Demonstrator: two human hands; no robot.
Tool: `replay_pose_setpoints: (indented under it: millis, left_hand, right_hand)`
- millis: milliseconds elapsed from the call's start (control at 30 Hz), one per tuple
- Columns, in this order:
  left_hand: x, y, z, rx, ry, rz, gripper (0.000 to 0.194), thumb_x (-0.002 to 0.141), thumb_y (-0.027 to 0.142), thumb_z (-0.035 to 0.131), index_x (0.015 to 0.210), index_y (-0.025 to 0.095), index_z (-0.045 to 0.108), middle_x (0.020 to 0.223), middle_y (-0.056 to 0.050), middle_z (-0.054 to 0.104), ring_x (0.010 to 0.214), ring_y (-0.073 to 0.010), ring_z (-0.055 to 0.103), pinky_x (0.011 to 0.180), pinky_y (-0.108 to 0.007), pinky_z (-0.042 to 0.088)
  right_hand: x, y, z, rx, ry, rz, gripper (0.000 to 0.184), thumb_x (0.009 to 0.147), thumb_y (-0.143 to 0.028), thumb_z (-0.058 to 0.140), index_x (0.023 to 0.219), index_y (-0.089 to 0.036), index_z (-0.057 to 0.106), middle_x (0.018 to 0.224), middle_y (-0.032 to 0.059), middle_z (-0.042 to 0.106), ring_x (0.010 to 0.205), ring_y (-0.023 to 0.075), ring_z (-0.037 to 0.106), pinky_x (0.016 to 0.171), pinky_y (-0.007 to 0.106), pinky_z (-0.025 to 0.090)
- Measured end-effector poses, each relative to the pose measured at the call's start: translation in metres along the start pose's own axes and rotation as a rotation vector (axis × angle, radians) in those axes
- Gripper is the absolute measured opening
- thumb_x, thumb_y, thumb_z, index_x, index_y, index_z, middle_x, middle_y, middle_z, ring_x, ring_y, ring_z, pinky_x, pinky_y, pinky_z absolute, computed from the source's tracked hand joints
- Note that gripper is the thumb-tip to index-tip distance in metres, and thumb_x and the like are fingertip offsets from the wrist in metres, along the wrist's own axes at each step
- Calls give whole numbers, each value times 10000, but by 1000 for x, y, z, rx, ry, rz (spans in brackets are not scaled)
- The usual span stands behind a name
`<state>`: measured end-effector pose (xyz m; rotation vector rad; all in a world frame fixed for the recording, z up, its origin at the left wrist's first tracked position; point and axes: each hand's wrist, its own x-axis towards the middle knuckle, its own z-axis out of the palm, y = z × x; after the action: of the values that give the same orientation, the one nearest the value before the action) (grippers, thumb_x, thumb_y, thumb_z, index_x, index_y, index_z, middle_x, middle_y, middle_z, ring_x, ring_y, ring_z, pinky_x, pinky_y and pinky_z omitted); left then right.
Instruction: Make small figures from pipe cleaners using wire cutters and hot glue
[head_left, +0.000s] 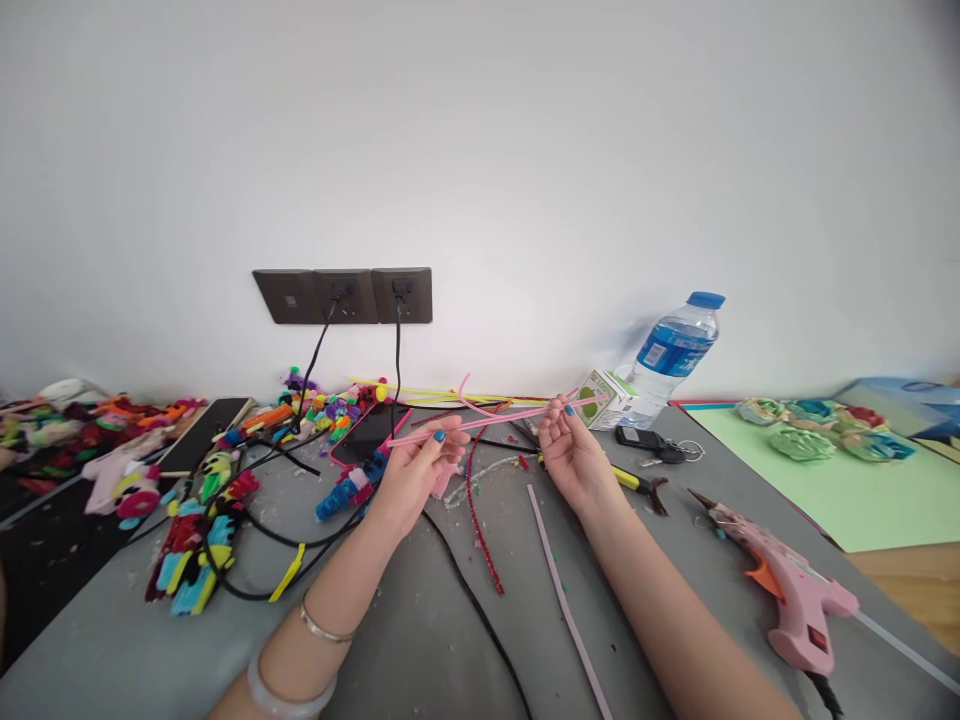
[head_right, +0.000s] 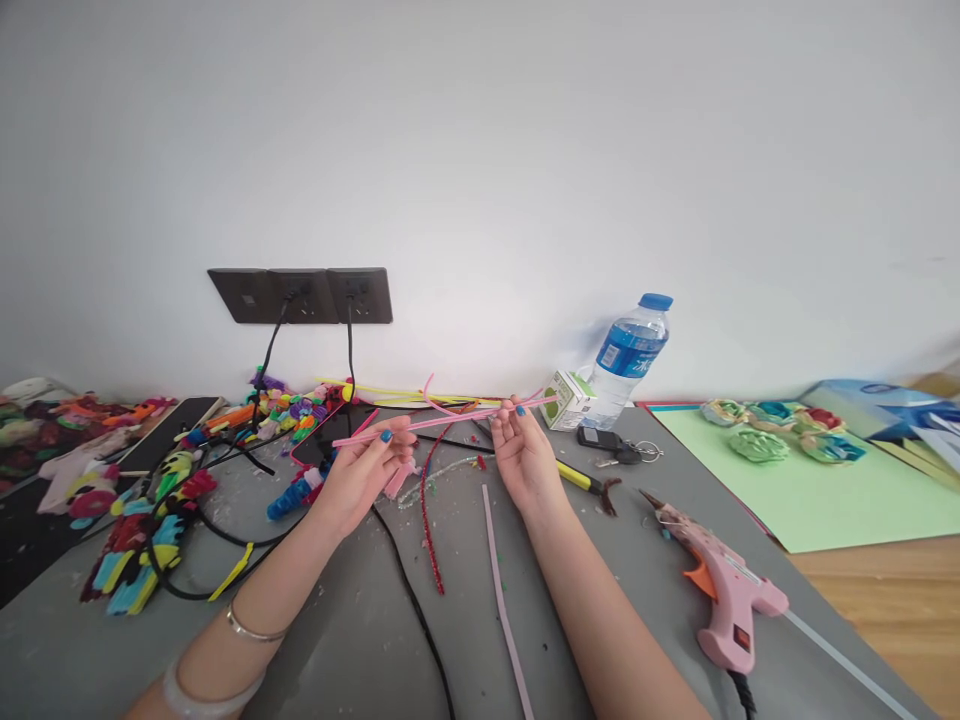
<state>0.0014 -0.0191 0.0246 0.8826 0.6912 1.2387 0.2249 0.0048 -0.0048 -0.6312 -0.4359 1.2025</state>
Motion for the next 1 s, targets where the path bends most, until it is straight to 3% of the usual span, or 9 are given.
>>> replay_pose_setpoints:
  millis: [167, 267, 400, 567, 800, 1000]
  left_hand:
    - [6, 0, -4, -32, 184, 91, 265, 733, 378, 808, 897, 171, 783, 918, -57, 706, 718, -89, 556, 707, -239, 496]
    - [5, 2, -3, -4, 179, 67, 312, 679, 341, 846, 938, 176, 789, 885, -45, 706, 709, -86, 568, 729, -241, 508]
    - [-1, 0, 2, 129, 83, -62, 357, 638, 320, 869, 950, 165, 789, 756, -25, 673, 643, -90, 580, 623, -219, 487]
    - [-6, -5, 7, 231, -62, -143, 355, 653, 345, 860, 934, 146, 772, 773, -26, 669, 625, -99, 615, 669, -254, 530]
    - [-7, -6, 9, 239, -94, -171, 357, 732, 447, 796, 922, 158, 706, 767, -14, 647, 604, -110, 630, 656, -279, 556]
    - [-11, -6, 13, 240, -139, -161, 384, 727, 448, 798, 969, 170, 689, 738, 5, 591, 609, -109, 607, 626, -269, 553]
  right_hand:
    - [-5, -4, 5, -87, -97, 18, 231, 745, -331, 801, 778, -227, 597, 623, -76, 535, 509, 69, 498, 586, 204, 551]
    - [-16, -3, 15, -178, -171, 110, 316, 735, -384, 805, 707, -222, 535, 564, -81, 434, 463, 75, 387, 479, 220, 463]
    - [-32, 1, 26, -277, -343, 324, 418, 760, -413, 781, 613, -211, 445, 515, -89, 369, 410, 54, 248, 397, 218, 302]
    - [-47, 9, 32, -360, -478, 448, 408, 777, -459, 766, 648, -197, 482, 463, -89, 437, 368, 35, 250, 396, 200, 226]
    - [-50, 12, 31, -444, -518, 462, 377, 765, -497, 770, 725, -186, 559, 498, -72, 519, 358, 31, 279, 345, 174, 174]
    - [-51, 12, 33, -468, -538, 465, 375, 781, -519, 738, 728, -194, 558, 491, -66, 520, 370, 49, 337, 337, 169, 222]
